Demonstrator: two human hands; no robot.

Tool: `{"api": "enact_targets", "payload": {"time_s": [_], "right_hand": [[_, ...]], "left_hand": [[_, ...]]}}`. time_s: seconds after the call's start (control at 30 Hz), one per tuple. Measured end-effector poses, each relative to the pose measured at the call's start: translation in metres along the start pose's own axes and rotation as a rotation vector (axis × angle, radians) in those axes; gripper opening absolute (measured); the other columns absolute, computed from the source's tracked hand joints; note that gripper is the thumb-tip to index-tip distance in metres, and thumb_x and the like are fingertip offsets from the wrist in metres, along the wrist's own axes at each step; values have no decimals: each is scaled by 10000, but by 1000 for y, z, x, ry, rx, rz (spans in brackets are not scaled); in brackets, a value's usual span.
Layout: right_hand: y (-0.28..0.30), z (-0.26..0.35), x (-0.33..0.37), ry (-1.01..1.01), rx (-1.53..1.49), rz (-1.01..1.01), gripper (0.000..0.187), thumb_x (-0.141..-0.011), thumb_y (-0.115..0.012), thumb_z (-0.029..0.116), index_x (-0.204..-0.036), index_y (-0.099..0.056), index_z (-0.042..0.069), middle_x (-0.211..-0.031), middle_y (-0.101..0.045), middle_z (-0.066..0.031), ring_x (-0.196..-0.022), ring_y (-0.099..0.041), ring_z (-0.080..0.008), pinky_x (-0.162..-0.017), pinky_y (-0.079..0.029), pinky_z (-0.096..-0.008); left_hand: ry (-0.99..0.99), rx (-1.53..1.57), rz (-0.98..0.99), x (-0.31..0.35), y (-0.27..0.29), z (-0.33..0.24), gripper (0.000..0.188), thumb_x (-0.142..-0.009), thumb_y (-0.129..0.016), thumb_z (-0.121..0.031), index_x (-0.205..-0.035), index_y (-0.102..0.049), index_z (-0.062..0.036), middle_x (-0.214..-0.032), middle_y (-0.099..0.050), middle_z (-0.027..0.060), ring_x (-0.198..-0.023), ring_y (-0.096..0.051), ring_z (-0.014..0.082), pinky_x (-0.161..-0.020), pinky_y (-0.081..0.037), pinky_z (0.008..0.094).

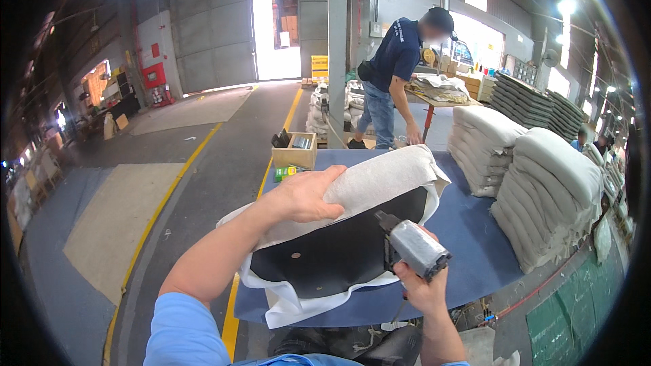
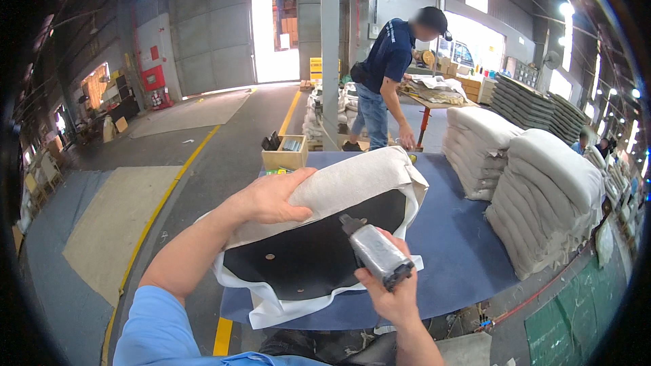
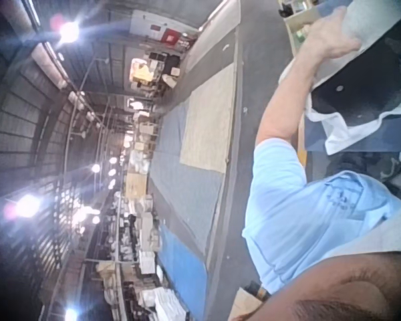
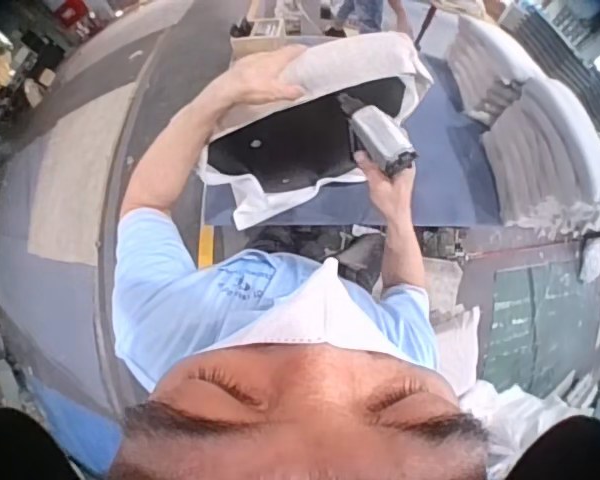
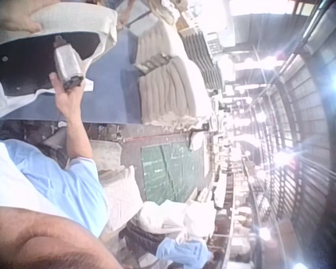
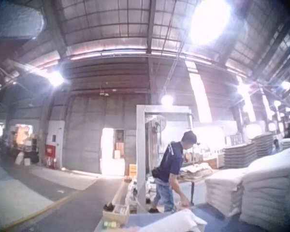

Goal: The person wraps a white fabric cover around a black cushion base, folds the edges, and secures them with a staple gun. The person repeatedly flips and adjusts the cushion, then stacks the finished unit with others on the table.

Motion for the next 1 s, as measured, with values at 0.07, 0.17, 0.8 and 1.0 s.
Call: {"api": "enact_targets", "payload": {"time_s": [0.07, 0.17, 0.8, 1.0], "right_hand": [[-17, 5, -5, 103, -2, 31, 733, -872, -819, 5, -1508, -457, -23, -1384, -633, -151, -1258, -609, -197, -1065, -476, -329], [-41, 0, -9, 85, 1, 59, 733, -876, -837, 42, -1503, -465, -24, -1380, -644, -149, -1249, -620, -189, -1059, -483, -320], [-51, -29, -13, 145, 151, 46, 726, -831, -877, 59, -1456, -512, -7, -1309, -683, -173, -1185, -686, -250, -1015, -522, -340], [35, -12, 17, 251, 498, -93, 727, -784, -835, -23, -1444, -531, -16, -1264, -638, -174, -1172, -649, -294, -1026, -500, -393]], "left_hand": [[-18, -5, -3, 0, -1, -3, 820, -818, -728, -386, -1527, -418, -113, -1336, -649, 240, -1256, -621, 403, -1086, -477, 467], [-15, -8, 7, 1, -1, -3, 852, -801, -739, -374, -1532, -406, -89, -1350, -642, 245, -1268, -613, 411, -1088, -476, 471], [17, -8, -11, 5, 0, -8, 881, -742, -767, -321, -1524, -420, -109, -1318, -660, 240, -1228, -636, 420, -1051, -501, 480], [85, 110, -52, 40, 12, 27, 940, -756, -790, -353, -1571, -383, -117, -1382, -640, 215, -1284, -612, 399, -1093, -476, 458]]}}
Point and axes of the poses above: each hand's wrist, its own x-axis away from the middle knuckle, its own y-axis out of the back of the hand, z = x × y, the point moved 10 cm from there along -x, towards the middle knuckle
